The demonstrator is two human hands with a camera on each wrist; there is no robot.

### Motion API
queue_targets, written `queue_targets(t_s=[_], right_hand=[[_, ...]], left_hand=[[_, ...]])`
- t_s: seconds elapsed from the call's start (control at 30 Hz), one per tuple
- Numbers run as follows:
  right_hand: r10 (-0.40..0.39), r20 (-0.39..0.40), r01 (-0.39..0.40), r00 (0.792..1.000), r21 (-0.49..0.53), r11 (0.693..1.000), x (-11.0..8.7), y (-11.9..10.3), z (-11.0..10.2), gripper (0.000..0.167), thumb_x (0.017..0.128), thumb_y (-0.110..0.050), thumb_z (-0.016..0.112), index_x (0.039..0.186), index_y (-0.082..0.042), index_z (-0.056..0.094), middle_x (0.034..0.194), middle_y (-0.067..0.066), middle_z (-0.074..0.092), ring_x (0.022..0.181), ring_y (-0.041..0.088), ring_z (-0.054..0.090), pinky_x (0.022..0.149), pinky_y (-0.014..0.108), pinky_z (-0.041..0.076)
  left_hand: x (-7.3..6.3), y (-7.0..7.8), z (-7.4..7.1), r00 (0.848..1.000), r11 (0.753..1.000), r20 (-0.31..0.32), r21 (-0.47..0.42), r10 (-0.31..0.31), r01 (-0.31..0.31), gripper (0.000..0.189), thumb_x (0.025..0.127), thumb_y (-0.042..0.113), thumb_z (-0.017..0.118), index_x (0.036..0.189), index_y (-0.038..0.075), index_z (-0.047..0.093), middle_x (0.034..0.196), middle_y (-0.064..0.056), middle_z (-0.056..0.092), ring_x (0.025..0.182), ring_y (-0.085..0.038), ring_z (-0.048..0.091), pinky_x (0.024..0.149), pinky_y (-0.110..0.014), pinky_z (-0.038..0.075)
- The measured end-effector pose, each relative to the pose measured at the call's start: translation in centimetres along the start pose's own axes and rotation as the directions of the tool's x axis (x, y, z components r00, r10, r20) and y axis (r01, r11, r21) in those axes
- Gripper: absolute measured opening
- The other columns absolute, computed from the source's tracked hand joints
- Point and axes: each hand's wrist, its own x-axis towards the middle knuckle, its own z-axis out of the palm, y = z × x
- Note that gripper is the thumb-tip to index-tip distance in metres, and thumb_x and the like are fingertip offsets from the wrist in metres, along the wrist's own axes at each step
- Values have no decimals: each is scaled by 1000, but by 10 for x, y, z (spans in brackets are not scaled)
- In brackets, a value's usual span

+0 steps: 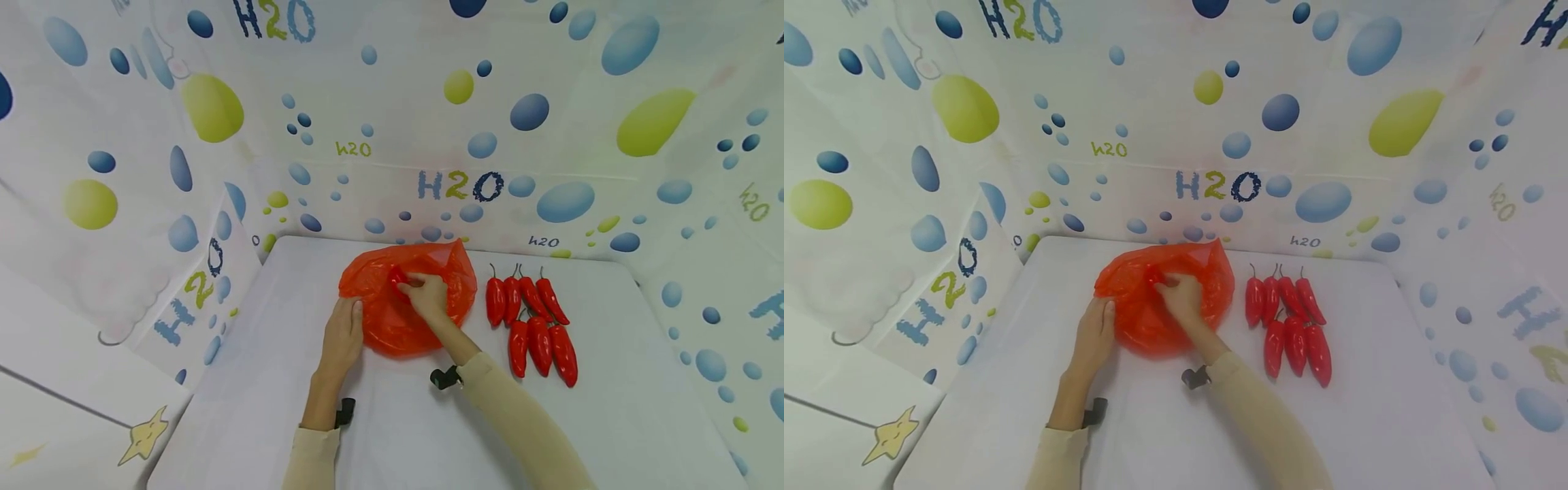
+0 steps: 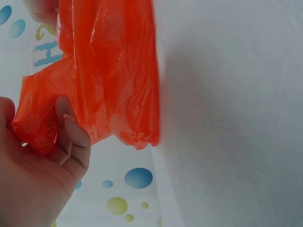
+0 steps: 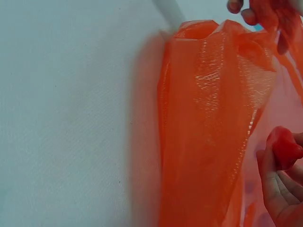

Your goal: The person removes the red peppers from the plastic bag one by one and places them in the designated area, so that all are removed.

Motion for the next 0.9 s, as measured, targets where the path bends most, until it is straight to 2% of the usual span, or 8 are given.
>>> queue_targets(t_s=[0.23,0.53,0.67,0.9], right_hand=[[52,5,-52,999,62,997,-3,-1,-11,37,93,-21,81,129,-12,75,111,5,77,100,25,69,83,36,61],[138,-4,-136,990,130,982,-12,0,-26,36,91,-23,83,125,-15,77,107,4,77,102,25,68,85,36,61],[158,-32,-152,987,150,977,-16,3,-31,35,91,-24,84,124,-15,78,104,4,78,101,25,69,84,35,61],[164,-28,-156,986,193,969,-26,10,-44,34,92,-27,83,125,-19,78,106,3,78,103,23,68,87,35,60]], left_hand=[[-1,2,-1,1000,1000,-2,0,-6,6,39,115,34,38,132,6,58,123,-9,58,111,-27,56,102,-49,51],[0,3,-2,1000,1000,7,12,-15,15,37,115,32,38,132,5,58,119,-10,58,108,-27,56,99,-47,51],[0,5,-3,1000,1000,2,13,-4,4,39,115,33,38,131,4,58,119,-11,59,107,-28,56,98,-48,52],[0,5,-1,1000,1000,0,13,-12,12,39,115,32,36,131,4,58,120,-11,59,110,-29,56,102,-48,50]])
